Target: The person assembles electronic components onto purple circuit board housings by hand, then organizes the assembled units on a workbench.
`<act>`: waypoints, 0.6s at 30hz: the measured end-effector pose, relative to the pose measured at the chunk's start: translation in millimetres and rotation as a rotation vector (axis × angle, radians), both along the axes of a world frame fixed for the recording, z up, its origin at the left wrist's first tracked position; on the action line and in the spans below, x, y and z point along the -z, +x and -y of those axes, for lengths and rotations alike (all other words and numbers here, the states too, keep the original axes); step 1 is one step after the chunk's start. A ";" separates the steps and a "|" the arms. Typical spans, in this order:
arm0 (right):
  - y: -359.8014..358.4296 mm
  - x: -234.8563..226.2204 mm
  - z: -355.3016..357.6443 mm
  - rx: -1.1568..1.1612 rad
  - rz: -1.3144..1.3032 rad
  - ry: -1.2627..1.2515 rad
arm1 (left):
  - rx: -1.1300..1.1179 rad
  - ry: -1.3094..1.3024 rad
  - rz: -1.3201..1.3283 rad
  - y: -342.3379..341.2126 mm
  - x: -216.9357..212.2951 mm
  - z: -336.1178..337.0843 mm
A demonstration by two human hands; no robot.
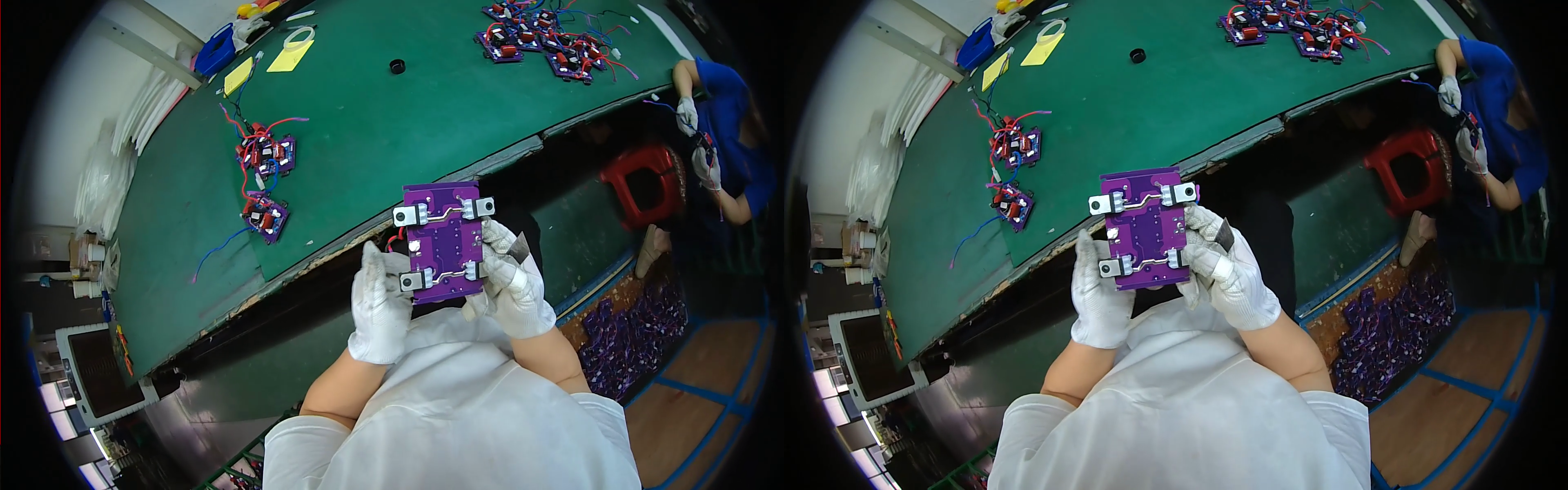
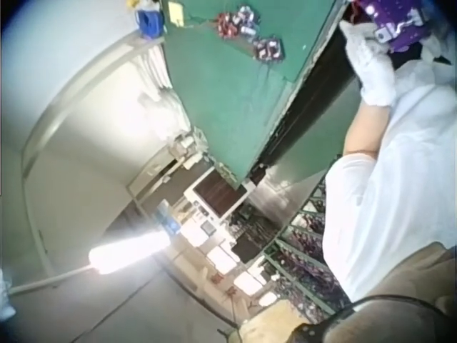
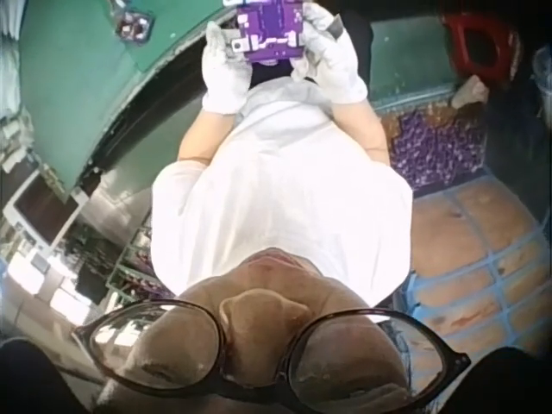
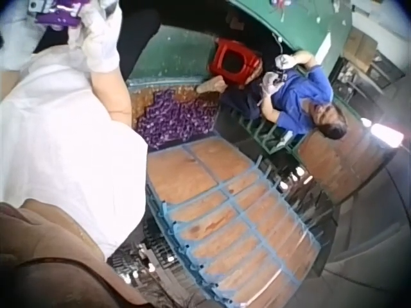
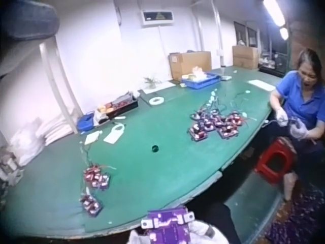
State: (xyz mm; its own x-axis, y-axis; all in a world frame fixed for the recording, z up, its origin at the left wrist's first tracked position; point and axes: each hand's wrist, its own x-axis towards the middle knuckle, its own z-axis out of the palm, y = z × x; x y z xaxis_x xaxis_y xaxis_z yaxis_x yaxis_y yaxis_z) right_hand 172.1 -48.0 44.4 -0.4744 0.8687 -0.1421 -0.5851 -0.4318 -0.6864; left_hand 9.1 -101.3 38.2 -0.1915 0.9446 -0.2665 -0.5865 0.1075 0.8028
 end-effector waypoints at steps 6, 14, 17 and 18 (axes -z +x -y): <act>-7.0 -6.1 -2.0 -0.007 0.007 -0.006 | 0.185 0.113 -0.540 8.7 20.3 -4.6; -13.3 -1.8 -1.8 -0.150 -0.027 -0.014 | 0.055 0.093 0.254 6.1 -10.3 -34.4; -22.5 -0.4 -2.1 -0.188 -0.045 0.011 | -0.241 0.125 -0.145 -2.0 -18.2 -38.8; -24.8 -4.2 -3.3 -0.181 0.088 0.051 | -0.295 0.317 -0.341 -7.9 -18.2 -40.1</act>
State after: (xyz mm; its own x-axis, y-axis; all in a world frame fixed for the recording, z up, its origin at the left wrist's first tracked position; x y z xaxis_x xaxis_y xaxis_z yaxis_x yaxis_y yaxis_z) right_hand 147.3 -44.7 48.6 -0.6110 0.7776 -0.1483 -0.4376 -0.4879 -0.7553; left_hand 1.2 -61.2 56.4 -0.4864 0.8615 0.1458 -0.2563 -0.3002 0.9188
